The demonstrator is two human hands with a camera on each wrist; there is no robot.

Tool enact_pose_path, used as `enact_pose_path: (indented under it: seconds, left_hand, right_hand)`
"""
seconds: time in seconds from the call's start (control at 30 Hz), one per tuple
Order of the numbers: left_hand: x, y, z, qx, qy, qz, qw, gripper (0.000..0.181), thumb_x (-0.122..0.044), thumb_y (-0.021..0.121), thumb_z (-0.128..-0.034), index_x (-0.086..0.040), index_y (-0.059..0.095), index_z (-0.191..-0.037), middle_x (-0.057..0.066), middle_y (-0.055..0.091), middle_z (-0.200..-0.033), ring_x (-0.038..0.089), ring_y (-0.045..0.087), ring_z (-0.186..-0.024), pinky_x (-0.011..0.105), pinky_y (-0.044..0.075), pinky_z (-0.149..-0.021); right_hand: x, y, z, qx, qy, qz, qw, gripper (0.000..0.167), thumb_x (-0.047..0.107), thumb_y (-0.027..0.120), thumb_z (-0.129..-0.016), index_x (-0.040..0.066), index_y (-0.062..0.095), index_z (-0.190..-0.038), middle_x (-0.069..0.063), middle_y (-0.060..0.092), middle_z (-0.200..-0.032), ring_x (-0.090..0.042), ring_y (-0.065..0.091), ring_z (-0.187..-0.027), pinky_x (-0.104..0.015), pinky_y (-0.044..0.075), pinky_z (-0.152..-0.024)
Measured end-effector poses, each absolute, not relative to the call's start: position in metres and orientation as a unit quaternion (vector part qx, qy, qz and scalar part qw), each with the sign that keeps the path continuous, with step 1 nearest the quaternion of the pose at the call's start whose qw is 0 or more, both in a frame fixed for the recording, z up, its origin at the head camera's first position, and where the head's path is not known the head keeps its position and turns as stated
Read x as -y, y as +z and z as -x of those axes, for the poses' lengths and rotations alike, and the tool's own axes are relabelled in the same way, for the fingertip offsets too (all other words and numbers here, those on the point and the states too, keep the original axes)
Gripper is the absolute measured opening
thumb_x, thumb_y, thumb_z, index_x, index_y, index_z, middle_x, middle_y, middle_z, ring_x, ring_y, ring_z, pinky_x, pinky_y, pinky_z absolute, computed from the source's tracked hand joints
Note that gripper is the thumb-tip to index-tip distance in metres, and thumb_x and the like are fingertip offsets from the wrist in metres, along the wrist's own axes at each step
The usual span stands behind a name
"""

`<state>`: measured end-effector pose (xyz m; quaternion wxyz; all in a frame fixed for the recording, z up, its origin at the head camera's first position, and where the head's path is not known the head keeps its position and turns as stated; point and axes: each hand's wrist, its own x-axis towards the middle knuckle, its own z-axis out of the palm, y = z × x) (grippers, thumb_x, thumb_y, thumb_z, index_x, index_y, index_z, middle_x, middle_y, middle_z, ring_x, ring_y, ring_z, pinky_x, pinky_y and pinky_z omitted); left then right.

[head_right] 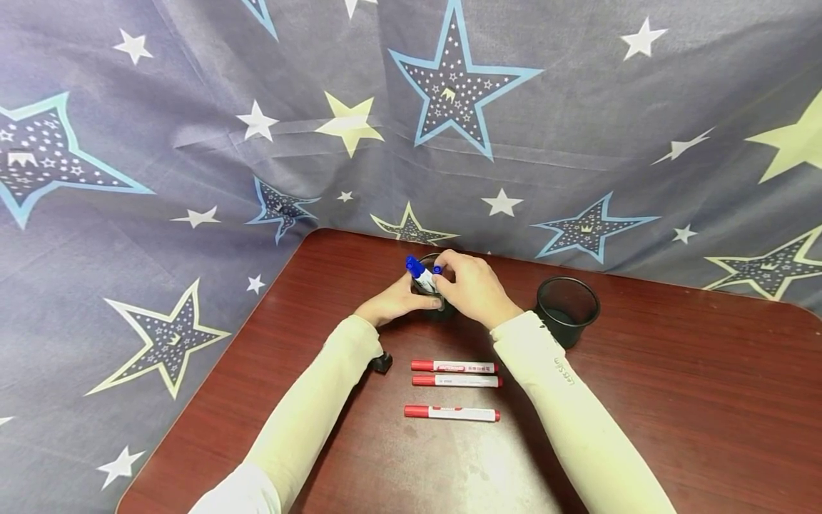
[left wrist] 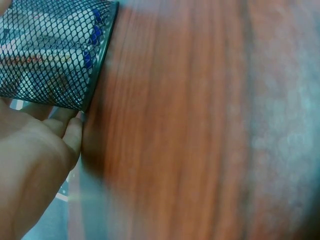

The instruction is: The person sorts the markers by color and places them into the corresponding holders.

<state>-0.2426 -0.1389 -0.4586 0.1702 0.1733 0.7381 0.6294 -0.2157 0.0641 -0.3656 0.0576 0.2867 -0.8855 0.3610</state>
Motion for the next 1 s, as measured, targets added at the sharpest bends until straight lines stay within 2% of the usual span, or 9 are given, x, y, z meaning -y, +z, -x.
enact_pose_path:
  seconds: [0.13,0.3,0.43,0.63,0.77,0.83,0.9,1.0]
  left_hand:
    - [0.138,-0.46,0.243,-0.735,0.631,-0.177,0.171,0.082,-0.006,0.079,-0.0875,-0.013,0.029,-0.153,0.008,0.062,-0.129,0.019,0.059,-0.117,0.033,0.045,-0.102]
    - [0.138,-0.459,0.243,-0.749,0.618,-0.171,0.167,0.091,-0.011,0.08,-0.0868,-0.015,0.023,-0.158,0.008,0.055,-0.139,0.018,0.053,-0.126,0.033,0.039,-0.108]
    - [0.139,-0.457,0.242,-0.767,0.602,-0.154,0.162,0.095,-0.018,0.082,-0.0854,-0.016,0.022,-0.158,0.007,0.051,-0.143,0.017,0.048,-0.131,0.034,0.035,-0.111]
    - [0.138,-0.455,0.24,-0.775,0.595,-0.133,0.166,0.094,-0.02,0.083,-0.0847,-0.013,0.023,-0.157,0.01,0.049,-0.144,0.02,0.045,-0.134,0.038,0.033,-0.113]
    - [0.139,-0.455,0.24,-0.778,0.591,-0.128,0.172,0.098,-0.021,0.082,-0.085,-0.013,0.019,-0.159,0.011,0.045,-0.148,0.022,0.042,-0.137,0.04,0.032,-0.114]
    - [0.14,-0.456,0.241,-0.778,0.591,-0.128,0.171,0.099,-0.022,0.083,-0.085,-0.014,0.018,-0.16,0.011,0.044,-0.149,0.021,0.041,-0.138,0.04,0.031,-0.114]
    - [0.14,-0.458,0.242,-0.774,0.597,-0.131,0.168,0.1,-0.02,0.083,-0.0846,-0.015,0.018,-0.16,0.011,0.045,-0.148,0.022,0.042,-0.137,0.04,0.031,-0.114]
    - [0.139,-0.46,0.244,-0.77,0.601,-0.133,0.165,0.097,-0.019,0.084,-0.0841,-0.014,0.021,-0.158,0.012,0.049,-0.145,0.022,0.045,-0.134,0.039,0.032,-0.113]
  right_hand:
    - [-0.066,-0.364,0.215,0.889,0.36,-0.279,0.054,0.02,0.021,0.069,-0.094,0.009,0.067,-0.11,-0.006,0.072,-0.096,-0.026,0.064,-0.091,-0.044,0.051,-0.079]
    - [-0.077,-0.361,0.209,0.888,0.371,-0.265,0.053,0.028,0.022,0.069,-0.095,0.008,0.064,-0.119,-0.006,0.071,-0.097,-0.023,0.062,-0.083,-0.043,0.05,-0.077]
    - [-0.095,-0.355,0.2,0.885,0.384,-0.251,0.08,0.029,0.02,0.07,-0.095,0.007,0.064,-0.121,-0.008,0.071,-0.098,-0.022,0.062,-0.078,-0.042,0.049,-0.073]
    - [-0.136,-0.349,0.179,0.885,0.401,-0.197,0.132,0.025,0.019,0.07,-0.095,0.009,0.068,-0.118,-0.009,0.072,-0.099,-0.019,0.062,-0.077,-0.038,0.046,-0.071]
    - [-0.167,-0.351,0.164,0.892,0.399,-0.139,0.161,0.023,0.02,0.069,-0.095,0.01,0.07,-0.115,-0.008,0.072,-0.101,-0.017,0.06,-0.082,-0.029,0.042,-0.073]
    - [-0.181,-0.354,0.158,0.894,0.395,-0.115,0.178,0.023,0.019,0.069,-0.094,0.008,0.071,-0.114,-0.011,0.07,-0.104,-0.02,0.059,-0.088,-0.029,0.04,-0.077]
    - [-0.195,-0.359,0.154,0.895,0.396,-0.096,0.181,0.031,0.018,0.069,-0.094,0.004,0.067,-0.121,-0.016,0.065,-0.113,-0.028,0.059,-0.099,-0.035,0.04,-0.083]
    - [-0.214,-0.368,0.153,0.901,0.4,-0.084,0.147,0.06,0.022,0.072,-0.094,0.0,0.048,-0.144,-0.029,0.05,-0.133,-0.043,0.048,-0.12,-0.055,0.037,-0.095]
